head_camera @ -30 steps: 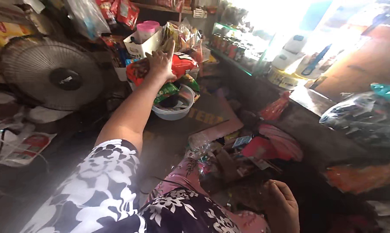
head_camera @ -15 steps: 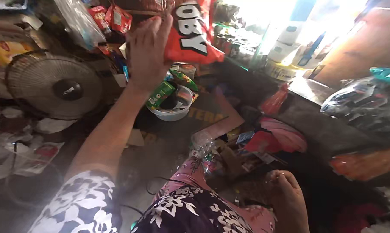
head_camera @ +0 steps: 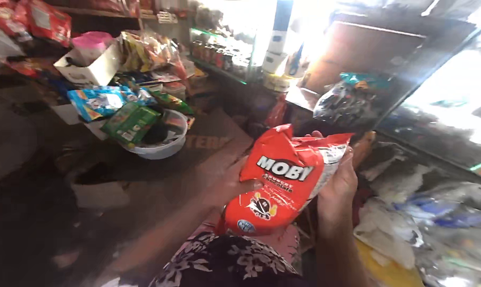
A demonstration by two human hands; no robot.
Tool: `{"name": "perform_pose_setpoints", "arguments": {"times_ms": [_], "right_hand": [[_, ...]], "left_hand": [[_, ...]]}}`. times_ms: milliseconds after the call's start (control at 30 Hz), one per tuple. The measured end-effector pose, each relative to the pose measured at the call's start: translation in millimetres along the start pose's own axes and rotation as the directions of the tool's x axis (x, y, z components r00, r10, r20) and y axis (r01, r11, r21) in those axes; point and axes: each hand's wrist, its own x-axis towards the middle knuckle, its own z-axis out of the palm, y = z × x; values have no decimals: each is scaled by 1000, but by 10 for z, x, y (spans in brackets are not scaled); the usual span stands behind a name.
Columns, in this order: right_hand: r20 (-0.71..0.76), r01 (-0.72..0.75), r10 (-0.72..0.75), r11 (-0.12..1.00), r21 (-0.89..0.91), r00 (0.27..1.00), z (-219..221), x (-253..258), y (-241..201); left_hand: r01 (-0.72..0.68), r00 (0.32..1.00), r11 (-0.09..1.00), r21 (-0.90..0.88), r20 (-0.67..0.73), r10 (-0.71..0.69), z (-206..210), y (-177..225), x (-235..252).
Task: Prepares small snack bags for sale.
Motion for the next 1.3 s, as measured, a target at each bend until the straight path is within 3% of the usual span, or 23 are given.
{"name": "perform_pose_setpoints", "arguments": {"times_ms": [167, 267, 367, 467, 567, 767, 900, 1000, 1167, 1300], "right_hand": [[57, -28, 34, 994, -105, 998, -29, -41, -150], [-112, -121, 101, 974, -191, 989, 42, -126, -116], [-262, -210, 152, 955, -211, 953, 20, -215, -26], [-292, -204, 133, 951, -231, 947, 45, -272, -8], [-205, -159, 111, 959, -234, 972, 108, -283, -5], [-13, -16, 13, 963, -270, 1000, 176, -240, 48], [99, 69, -38, 943, -325, 994, 211, -227, 71], [98, 68, -36, 935, -348, 994, 231, -237, 90], [64, 77, -57, 928, -366, 996, 205, -250, 71], [79, 133, -110, 906, -403, 991, 183, -302, 50]], "left_hand": [[152, 988, 946, -286, 45, -145, 113, -218, 69], [311, 947, 886, -345, 30, -321, 176, -260, 51], [366, 925, 886, -285, 6, -380, 161, -323, 11], [292, 952, 948, -126, -61, -301, 95, -355, -16], [179, 971, 984, 10, -162, -175, 9, -251, -8], [56, 962, 996, -65, -265, -72, 28, 171, 190], [9, 960, 1000, -22, -280, -14, -11, 177, 299], [13, 941, 999, -41, -336, -26, -29, 132, 374], [54, 963, 998, -39, -264, -62, -108, 39, 375], [25, 919, 999, -19, -392, -31, -31, 46, 350]]}}
